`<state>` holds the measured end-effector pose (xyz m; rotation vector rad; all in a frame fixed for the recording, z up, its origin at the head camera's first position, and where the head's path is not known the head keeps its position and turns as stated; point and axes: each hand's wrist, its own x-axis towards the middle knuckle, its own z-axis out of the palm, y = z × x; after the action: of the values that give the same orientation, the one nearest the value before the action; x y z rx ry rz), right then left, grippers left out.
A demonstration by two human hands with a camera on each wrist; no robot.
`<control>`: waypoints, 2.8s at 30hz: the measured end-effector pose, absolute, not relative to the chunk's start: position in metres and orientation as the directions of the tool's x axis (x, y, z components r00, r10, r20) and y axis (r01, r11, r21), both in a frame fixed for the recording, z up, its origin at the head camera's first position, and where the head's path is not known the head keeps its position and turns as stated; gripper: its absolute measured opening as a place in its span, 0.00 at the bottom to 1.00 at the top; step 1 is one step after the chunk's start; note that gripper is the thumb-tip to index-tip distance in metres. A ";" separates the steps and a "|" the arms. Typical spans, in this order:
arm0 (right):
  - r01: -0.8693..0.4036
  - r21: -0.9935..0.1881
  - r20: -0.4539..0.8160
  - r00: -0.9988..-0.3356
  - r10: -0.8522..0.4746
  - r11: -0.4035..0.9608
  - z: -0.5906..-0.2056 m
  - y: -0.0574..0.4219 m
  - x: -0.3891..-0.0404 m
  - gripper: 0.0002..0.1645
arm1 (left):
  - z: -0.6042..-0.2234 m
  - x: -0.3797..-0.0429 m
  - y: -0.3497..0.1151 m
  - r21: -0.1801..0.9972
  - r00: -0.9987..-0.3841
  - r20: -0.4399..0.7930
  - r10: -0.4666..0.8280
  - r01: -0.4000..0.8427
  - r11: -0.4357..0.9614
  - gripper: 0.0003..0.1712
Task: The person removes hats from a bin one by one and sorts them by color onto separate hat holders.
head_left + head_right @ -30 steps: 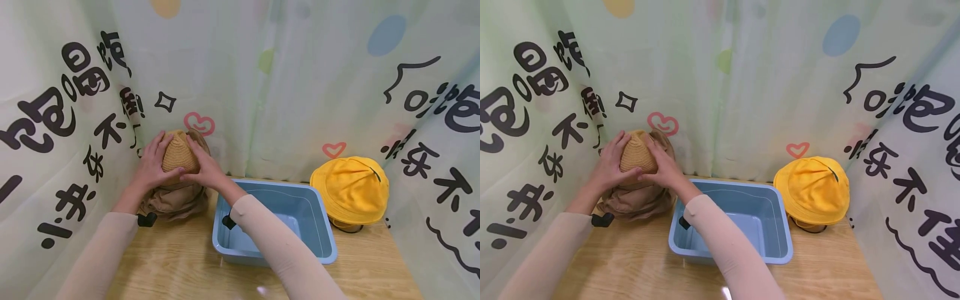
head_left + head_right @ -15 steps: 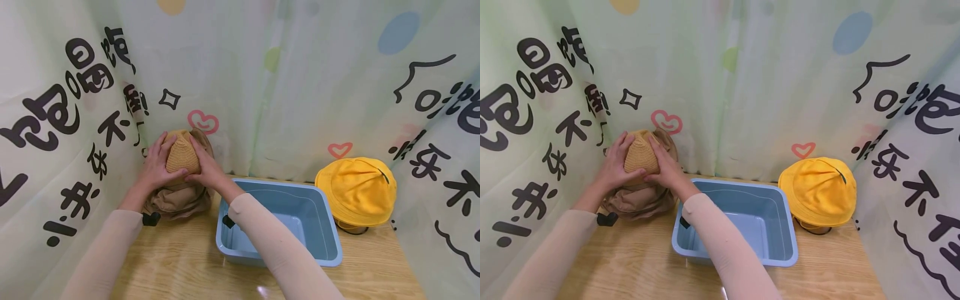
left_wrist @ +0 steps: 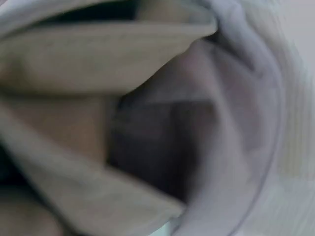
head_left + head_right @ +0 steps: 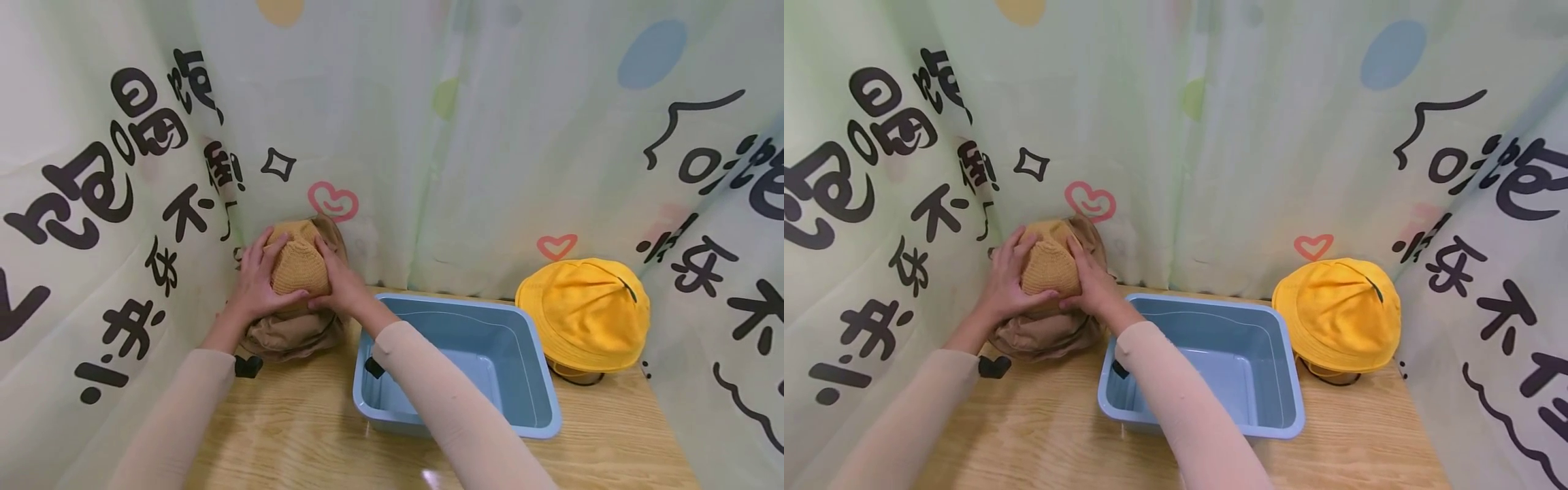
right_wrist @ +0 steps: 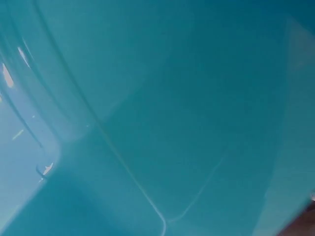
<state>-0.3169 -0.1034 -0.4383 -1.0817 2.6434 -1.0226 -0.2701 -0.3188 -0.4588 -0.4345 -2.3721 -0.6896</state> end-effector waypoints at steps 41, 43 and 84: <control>-0.554 -0.557 -0.114 -0.688 -0.717 0.619 -0.396 -0.113 -0.332 0.80 | -0.451 -0.277 -0.331 0.550 -0.863 0.493 0.113 0.410 0.728 0.60; -0.545 -0.557 -0.125 -0.691 -0.712 0.626 -0.400 -0.113 -0.330 0.81 | -0.460 -0.273 -0.330 0.551 -0.844 0.528 0.095 0.426 0.718 0.60; -0.503 -0.679 -0.037 -0.705 -0.709 0.535 -0.417 -0.071 -0.321 0.71 | -0.444 -0.266 -0.324 0.309 -0.796 0.576 0.187 0.424 0.851 0.62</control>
<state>-0.3206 -0.0706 -0.4171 -1.0060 2.4691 -0.9454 -0.2662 -0.3236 -0.4443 -0.4461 -2.4813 -0.5833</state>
